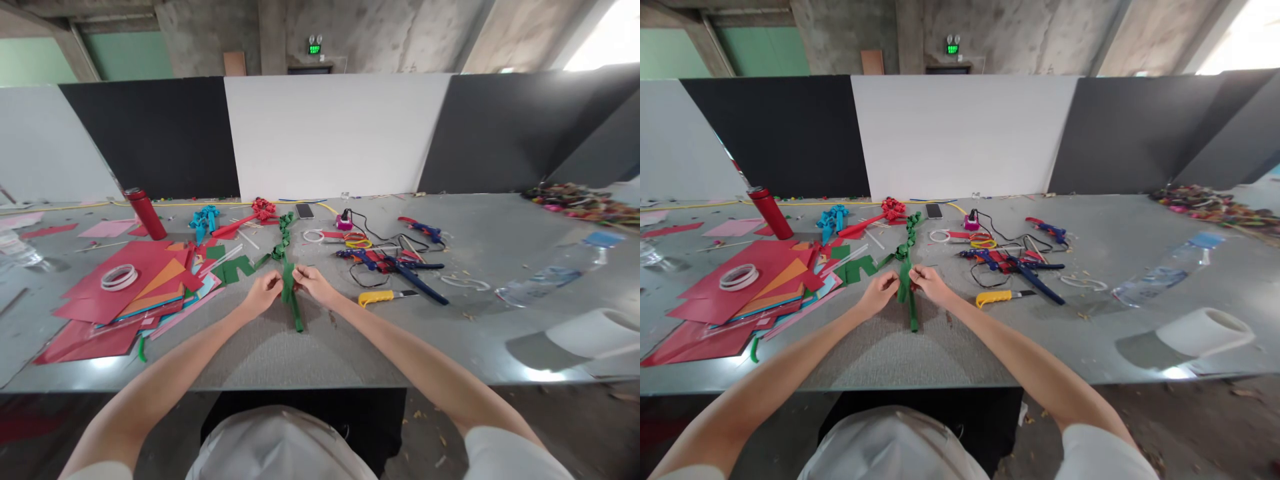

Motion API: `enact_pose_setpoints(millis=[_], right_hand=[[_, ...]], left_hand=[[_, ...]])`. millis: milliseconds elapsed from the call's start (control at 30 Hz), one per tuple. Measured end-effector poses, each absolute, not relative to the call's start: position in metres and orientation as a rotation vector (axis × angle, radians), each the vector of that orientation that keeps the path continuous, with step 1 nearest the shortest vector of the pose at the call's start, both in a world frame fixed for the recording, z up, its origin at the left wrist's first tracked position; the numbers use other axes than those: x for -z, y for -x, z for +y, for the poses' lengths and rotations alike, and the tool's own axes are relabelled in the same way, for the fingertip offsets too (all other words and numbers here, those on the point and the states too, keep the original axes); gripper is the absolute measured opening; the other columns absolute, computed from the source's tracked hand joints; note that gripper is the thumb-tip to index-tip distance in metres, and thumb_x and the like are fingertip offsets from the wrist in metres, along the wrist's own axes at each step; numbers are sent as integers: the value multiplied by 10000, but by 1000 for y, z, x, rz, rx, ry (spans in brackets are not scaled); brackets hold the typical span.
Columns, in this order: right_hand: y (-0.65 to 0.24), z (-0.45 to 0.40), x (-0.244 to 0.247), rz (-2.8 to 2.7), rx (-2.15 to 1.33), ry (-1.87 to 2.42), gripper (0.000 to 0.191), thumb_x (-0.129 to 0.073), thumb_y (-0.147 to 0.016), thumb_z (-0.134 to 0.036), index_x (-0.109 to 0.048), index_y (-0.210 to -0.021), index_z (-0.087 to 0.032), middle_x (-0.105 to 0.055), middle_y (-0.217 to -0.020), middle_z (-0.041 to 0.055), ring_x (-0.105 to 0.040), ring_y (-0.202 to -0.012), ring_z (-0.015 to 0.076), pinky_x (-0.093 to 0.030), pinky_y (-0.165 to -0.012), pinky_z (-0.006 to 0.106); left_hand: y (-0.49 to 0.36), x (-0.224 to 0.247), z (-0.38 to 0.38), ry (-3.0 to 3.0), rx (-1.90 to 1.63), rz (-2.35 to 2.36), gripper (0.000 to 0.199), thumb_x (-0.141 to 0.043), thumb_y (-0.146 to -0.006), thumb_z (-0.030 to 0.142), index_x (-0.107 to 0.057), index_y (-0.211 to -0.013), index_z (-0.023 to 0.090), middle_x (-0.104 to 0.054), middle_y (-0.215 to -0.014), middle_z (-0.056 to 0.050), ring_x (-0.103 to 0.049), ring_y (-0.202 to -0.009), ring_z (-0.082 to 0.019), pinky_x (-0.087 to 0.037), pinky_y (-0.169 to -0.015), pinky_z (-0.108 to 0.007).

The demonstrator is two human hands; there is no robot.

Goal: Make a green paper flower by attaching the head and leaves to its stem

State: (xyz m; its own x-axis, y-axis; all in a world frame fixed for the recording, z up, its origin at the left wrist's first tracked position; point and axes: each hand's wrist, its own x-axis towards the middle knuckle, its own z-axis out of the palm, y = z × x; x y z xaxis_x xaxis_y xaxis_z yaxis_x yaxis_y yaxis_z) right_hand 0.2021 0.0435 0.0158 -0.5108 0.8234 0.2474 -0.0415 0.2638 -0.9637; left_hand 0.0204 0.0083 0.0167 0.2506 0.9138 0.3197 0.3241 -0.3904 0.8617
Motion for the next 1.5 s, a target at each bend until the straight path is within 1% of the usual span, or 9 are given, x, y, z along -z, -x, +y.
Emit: enact_pose_setpoints(millis=[100,267,367,600,900,1067,1167,1367,1500], right_hand=[[-201,39,-19,-1781,-1300,751,533,-554,-827,-721,-510,-726,-199,-494,-614,-34,-496,-579,132,-411,-594,271],[-199,28,-26,-1896,-1153,778,387,-675,-813,-555,-565,-760,-188,-549,-622,-27,-533,-587,139,-415,-586,267],[-199,27,-26,-1827,-1212,733,346,-667,-829,-507,-550,-754,-191,-578,-633,-16,-578,-595,152,-454,-594,282],[-198,29,-24,-1778,-1239,706,351,-677,-820,-514,-549,-777,-189,-582,-676,-19,-568,-602,135,-457,-594,274],[-198,25,-24,-1822,-1100,792,364,-652,-831,-523,-527,-745,-192,-543,-657,-26,-495,-600,119,-389,-555,242],[-197,23,-26,-1830,-951,848,310,-620,-853,-451,-520,-713,-194,-514,-650,-25,-480,-613,125,-396,-572,248],[-198,25,-25,-1777,-1053,800,280,-607,-848,-435,-522,-727,-197,-525,-635,-28,-502,-594,129,-414,-565,252],[-200,33,-23,-1645,-1167,851,336,-714,-769,-498,-587,-736,-188,-584,-609,-17,-543,-562,134,-442,-560,267],[-200,34,-20,-1640,-1185,842,361,-736,-747,-519,-622,-771,-177,-608,-622,-11,-554,-554,134,-448,-552,267]], left_hand=[[-20,-16,7,-1883,-1132,1157,191,-482,-856,239,-448,-672,201,-508,-559,46,-481,-522,-115,-351,-530,-227],[-19,-13,9,-1943,-1191,1241,182,-493,-853,225,-444,-679,202,-488,-548,50,-460,-526,-120,-333,-535,-236],[-17,-12,10,-1914,-1199,1229,173,-482,-863,231,-453,-695,202,-495,-562,45,-477,-536,-122,-350,-537,-234],[-17,-14,7,-2049,-1212,1233,163,-517,-851,222,-479,-695,190,-513,-602,32,-486,-575,-123,-361,-558,-231],[-18,-12,3,-2094,-1203,1244,149,-529,-854,237,-502,-715,190,-523,-620,25,-485,-584,-125,-360,-565,-232],[-22,-16,-1,-2115,-1193,1222,157,-530,-847,214,-504,-695,187,-514,-612,30,-490,-590,-121,-370,-590,-237],[-23,-15,0,-2034,-1215,1211,163,-519,-866,234,-514,-710,188,-523,-610,29,-502,-588,-122,-377,-577,-230],[-22,-7,8,-1771,-1247,1142,182,-510,-882,272,-508,-718,196,-563,-587,26,-570,-557,-135,-432,-556,-234],[-21,-6,10,-1757,-1243,1166,203,-525,-866,270,-501,-678,196,-540,-557,31,-545,-523,-128,-416,-526,-230]])
